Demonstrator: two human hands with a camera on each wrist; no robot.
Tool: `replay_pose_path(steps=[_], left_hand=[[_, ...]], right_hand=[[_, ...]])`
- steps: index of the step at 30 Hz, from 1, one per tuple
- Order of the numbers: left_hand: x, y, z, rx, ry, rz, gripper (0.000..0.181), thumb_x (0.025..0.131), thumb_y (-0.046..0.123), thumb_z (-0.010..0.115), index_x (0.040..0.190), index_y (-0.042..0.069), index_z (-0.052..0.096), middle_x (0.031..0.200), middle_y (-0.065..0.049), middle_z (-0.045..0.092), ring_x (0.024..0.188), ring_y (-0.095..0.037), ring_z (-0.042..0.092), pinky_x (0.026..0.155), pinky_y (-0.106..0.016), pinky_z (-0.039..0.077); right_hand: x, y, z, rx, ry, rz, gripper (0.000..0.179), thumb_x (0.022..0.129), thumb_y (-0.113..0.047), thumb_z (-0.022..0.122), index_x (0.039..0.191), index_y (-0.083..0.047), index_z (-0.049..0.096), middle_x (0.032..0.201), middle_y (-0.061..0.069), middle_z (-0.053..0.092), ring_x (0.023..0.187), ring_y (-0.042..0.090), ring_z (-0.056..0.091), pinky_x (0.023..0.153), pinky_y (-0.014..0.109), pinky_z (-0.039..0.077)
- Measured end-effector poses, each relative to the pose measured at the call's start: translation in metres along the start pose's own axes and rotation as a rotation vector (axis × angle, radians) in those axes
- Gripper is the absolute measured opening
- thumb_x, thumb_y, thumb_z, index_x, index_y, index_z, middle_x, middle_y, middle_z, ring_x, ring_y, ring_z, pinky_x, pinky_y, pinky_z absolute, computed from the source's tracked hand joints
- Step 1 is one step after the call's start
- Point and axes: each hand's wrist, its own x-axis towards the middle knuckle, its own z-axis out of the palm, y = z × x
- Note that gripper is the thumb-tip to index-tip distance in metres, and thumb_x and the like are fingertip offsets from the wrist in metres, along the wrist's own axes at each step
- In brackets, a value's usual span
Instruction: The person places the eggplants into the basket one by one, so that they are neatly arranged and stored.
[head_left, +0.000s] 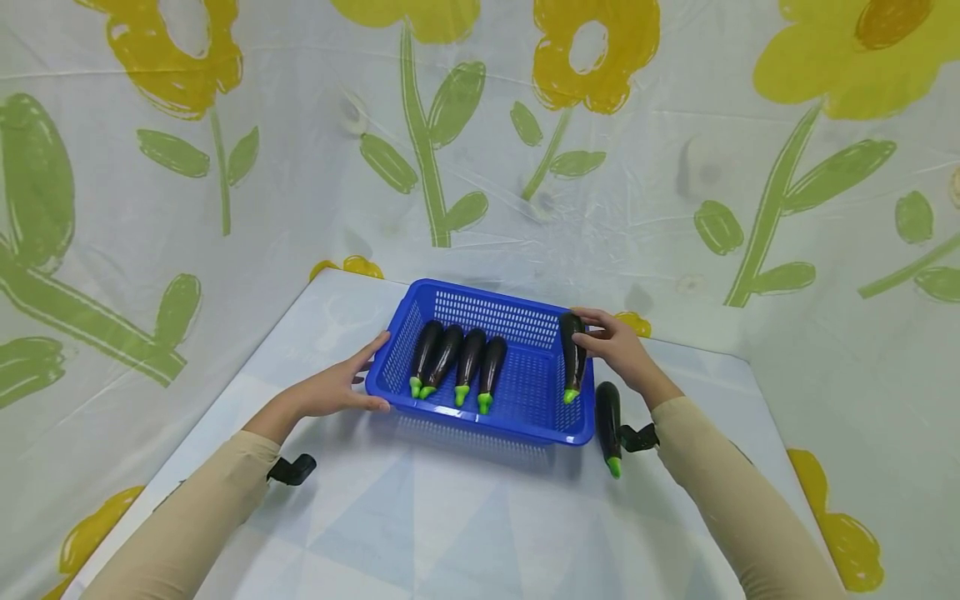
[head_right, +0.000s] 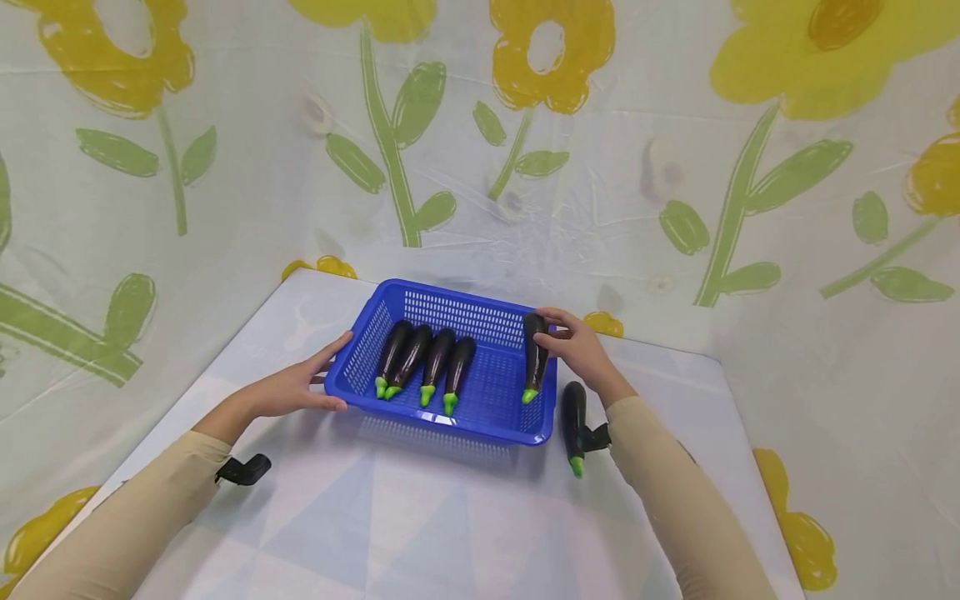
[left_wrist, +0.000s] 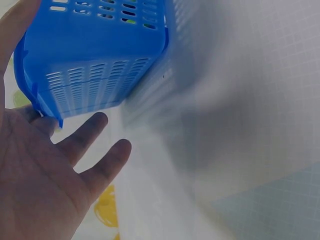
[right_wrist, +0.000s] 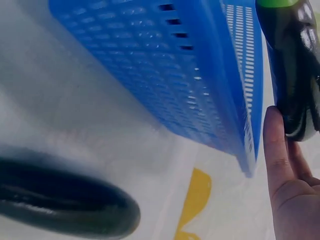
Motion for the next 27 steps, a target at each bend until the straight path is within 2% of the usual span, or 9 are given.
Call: replay_pose_path(steps=[7,14,22,27], left_hand=[[0.0,0.0,0.001,0.006,0.007,-0.005,0.109,0.073,0.05,0.074,0.146,0.042,-0.007,0.156,-0.008,0.001,0.136,-0.043,0.022,0.101,-0.062,0.028],[0.001,-0.001,0.002,-0.017,0.005,0.005,0.109,0.075,0.041,0.075,0.147,0.038,-0.007,0.156,-0.01,0.001,0.135,-0.045,0.023,0.1,-0.063,0.029],[0.001,0.0,0.002,-0.018,0.007,-0.002,0.109,0.075,0.04,0.075,0.147,0.038,-0.006,0.156,-0.01,0.001,0.135,-0.044,0.022,0.101,-0.062,0.03],[0.0,0.0,0.002,-0.012,0.007,0.002,0.108,0.075,0.043,0.075,0.147,0.04,-0.006,0.156,-0.009,0.001,0.136,-0.043,0.021,0.102,-0.061,0.029]], right_hand=[[0.009,-0.008,0.01,0.004,0.012,0.004,0.055,0.084,-0.039,0.067,0.134,-0.025,0.049,0.138,0.01,0.043,0.119,0.031,0.048,0.094,0.048,0.045],[0.019,-0.016,0.02,-0.017,0.003,0.005,0.051,0.086,-0.036,0.066,0.133,-0.026,0.05,0.137,0.011,0.045,0.115,0.031,0.051,0.091,0.045,0.048],[0.032,-0.018,0.032,0.08,-0.016,-0.01,0.05,0.085,-0.028,0.068,0.131,-0.019,0.052,0.137,0.014,0.043,0.11,0.032,0.054,0.085,0.044,0.051],[0.039,-0.019,0.042,0.103,-0.021,-0.003,0.05,0.085,-0.022,0.069,0.131,-0.016,0.052,0.136,0.016,0.043,0.107,0.032,0.056,0.082,0.045,0.053]])
